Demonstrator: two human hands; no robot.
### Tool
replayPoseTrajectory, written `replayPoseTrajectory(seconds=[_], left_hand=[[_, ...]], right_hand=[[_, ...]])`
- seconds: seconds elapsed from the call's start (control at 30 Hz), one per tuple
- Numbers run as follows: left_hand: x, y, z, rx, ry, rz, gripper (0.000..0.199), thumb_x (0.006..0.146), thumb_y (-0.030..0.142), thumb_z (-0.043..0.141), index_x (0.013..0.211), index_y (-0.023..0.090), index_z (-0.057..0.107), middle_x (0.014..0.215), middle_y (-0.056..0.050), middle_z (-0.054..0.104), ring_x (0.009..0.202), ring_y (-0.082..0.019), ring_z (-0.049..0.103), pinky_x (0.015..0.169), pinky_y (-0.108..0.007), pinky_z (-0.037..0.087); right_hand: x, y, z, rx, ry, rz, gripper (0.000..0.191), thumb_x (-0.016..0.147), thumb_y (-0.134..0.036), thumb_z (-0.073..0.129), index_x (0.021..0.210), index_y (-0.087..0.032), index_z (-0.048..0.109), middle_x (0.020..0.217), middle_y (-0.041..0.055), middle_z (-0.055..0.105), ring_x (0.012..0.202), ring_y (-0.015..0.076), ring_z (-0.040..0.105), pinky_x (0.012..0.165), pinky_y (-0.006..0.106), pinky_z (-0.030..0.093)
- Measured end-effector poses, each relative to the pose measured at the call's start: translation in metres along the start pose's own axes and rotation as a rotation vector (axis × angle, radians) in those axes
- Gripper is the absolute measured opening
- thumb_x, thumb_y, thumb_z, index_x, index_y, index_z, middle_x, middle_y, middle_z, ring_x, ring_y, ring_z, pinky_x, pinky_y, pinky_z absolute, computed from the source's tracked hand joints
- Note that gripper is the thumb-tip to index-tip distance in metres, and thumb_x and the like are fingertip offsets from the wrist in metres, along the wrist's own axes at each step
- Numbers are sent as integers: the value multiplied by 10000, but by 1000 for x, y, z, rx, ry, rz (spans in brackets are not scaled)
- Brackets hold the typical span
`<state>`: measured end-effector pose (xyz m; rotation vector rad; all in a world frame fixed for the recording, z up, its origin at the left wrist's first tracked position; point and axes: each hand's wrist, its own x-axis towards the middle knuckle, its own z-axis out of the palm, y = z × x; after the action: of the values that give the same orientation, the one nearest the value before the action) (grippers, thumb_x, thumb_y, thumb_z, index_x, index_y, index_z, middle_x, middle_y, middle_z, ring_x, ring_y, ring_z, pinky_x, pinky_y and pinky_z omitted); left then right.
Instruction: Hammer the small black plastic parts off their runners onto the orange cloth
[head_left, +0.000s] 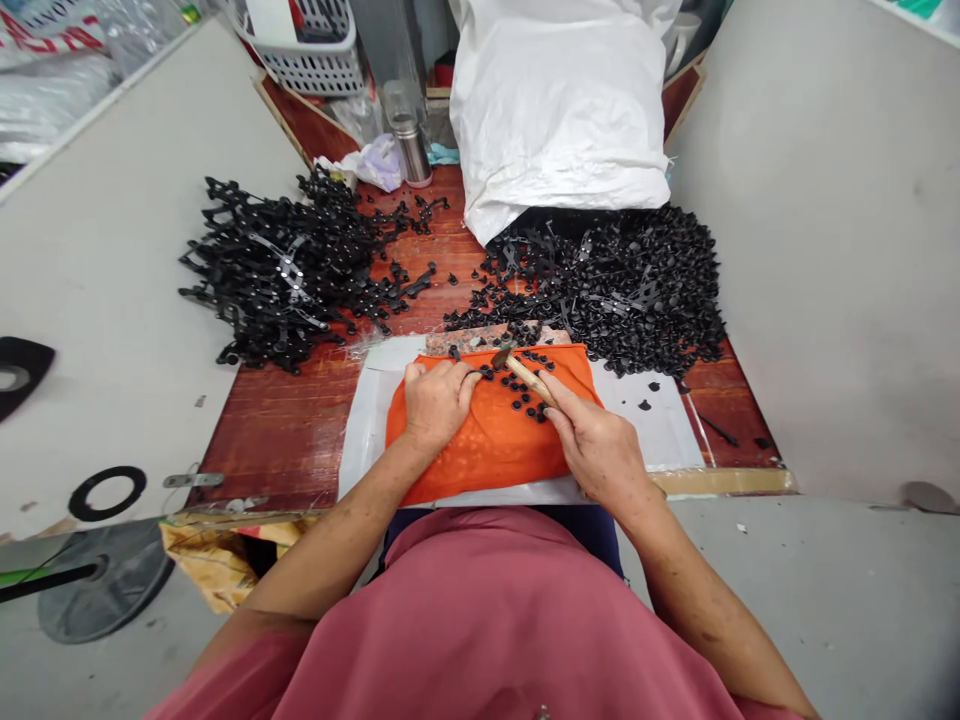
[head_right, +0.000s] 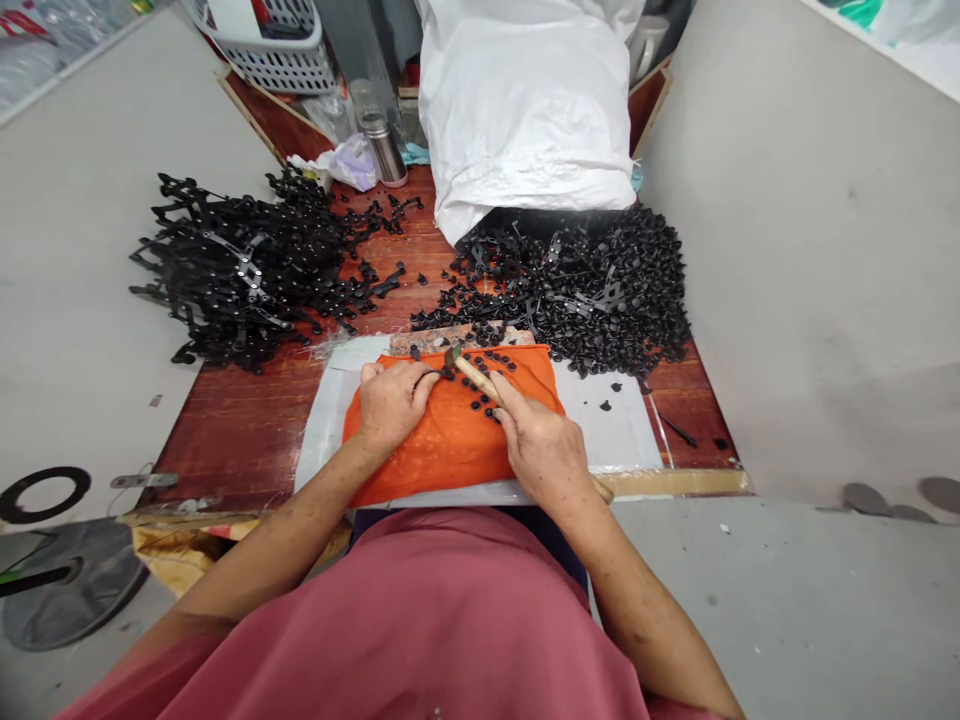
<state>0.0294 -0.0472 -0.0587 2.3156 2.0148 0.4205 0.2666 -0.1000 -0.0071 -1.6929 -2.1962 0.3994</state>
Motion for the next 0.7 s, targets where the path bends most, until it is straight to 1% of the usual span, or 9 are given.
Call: replayPoseTrajectory(seconds=[0.1, 0.2, 0.23, 0.33, 0.4, 0.5, 0.53, 0.63, 0.7], left_hand=[[0, 1, -1, 12, 8, 12, 361, 1053, 428, 445, 953, 239, 736, 857, -80, 731, 826, -248, 624, 862, -428, 325], [0, 1, 0, 35, 11, 17, 341, 1046, 412, 469, 960, 225, 741, 862, -87, 734, 822, -250, 627, 850, -424, 324], [0, 1, 0, 43, 8, 17, 336, 1044, 406, 478, 961, 219, 744, 862, -87, 735, 819, -250, 629, 844, -421, 324], [1, 1, 1, 48, -4, 15, 338, 1043, 403, 484, 956, 215, 751, 856, -79, 737, 819, -247, 638, 839, -414, 326], [1, 0, 1, 39, -12, 15, 345, 1044, 411, 480, 964, 220, 755, 862, -77, 743, 823, -247, 642, 836, -411, 329], [1, 0, 0, 25, -25, 5, 354, 1046, 417, 468, 997, 222, 759, 893, -85, 755, 830, -252, 647, 837, -410, 333], [1, 0, 0, 20, -28, -1, 355, 1045, 417, 466, 1007, 221, 759, 902, -87, 757, 831, -254, 649, 838, -411, 335], [2, -1, 0, 8, -31, -6, 324, 1037, 392, 480, 1013, 223, 755, 923, -88, 762, 846, -256, 656, 840, -411, 339], [2, -1, 1, 3, -30, 0, 292, 1030, 358, 490, 1011, 224, 749, 944, -86, 766, 862, -255, 663, 847, -411, 345]], right_hand=[[0, -4, 3, -44, 1, -12, 530, 1067, -268, 445, 1595, -306, 434, 1155, 54, 779, 906, 213, 752, 774, 307, 593], [0, -5, 9, -170, -100, 20, 537, 1053, -266, 480, 1588, -300, 452, 1014, 63, 788, 784, 223, 743, 713, 319, 587], [0, -5, 10, -188, -117, 21, 537, 1052, -265, 481, 1587, -298, 454, 1005, 64, 786, 769, 224, 739, 703, 320, 585], [-1, -6, 10, -133, -49, 0, 543, 1080, -271, 404, 1623, -287, 385, 1134, 78, 770, 871, 211, 736, 777, 306, 583], [-1, -8, 8, -149, -43, 4, 546, 1088, -285, 375, 1634, -277, 363, 1118, 86, 769, 871, 210, 732, 780, 299, 577], [2, -13, 5, -289, -164, 14, 550, 1070, -312, 438, 1618, -292, 399, 964, 77, 773, 749, 219, 721, 677, 289, 549], [4, -14, 5, -318, -189, 10, 554, 1065, -319, 452, 1616, -299, 400, 950, 76, 772, 729, 217, 717, 655, 281, 536], [6, -18, 8, -318, -195, -2, 559, 1067, -320, 449, 1622, -307, 383, 997, 88, 778, 757, 206, 723, 661, 262, 522], [4, -18, 11, -298, -210, -2, 548, 1059, -312, 464, 1605, -297, 421, 966, 89, 785, 754, 205, 727, 674, 263, 531]])
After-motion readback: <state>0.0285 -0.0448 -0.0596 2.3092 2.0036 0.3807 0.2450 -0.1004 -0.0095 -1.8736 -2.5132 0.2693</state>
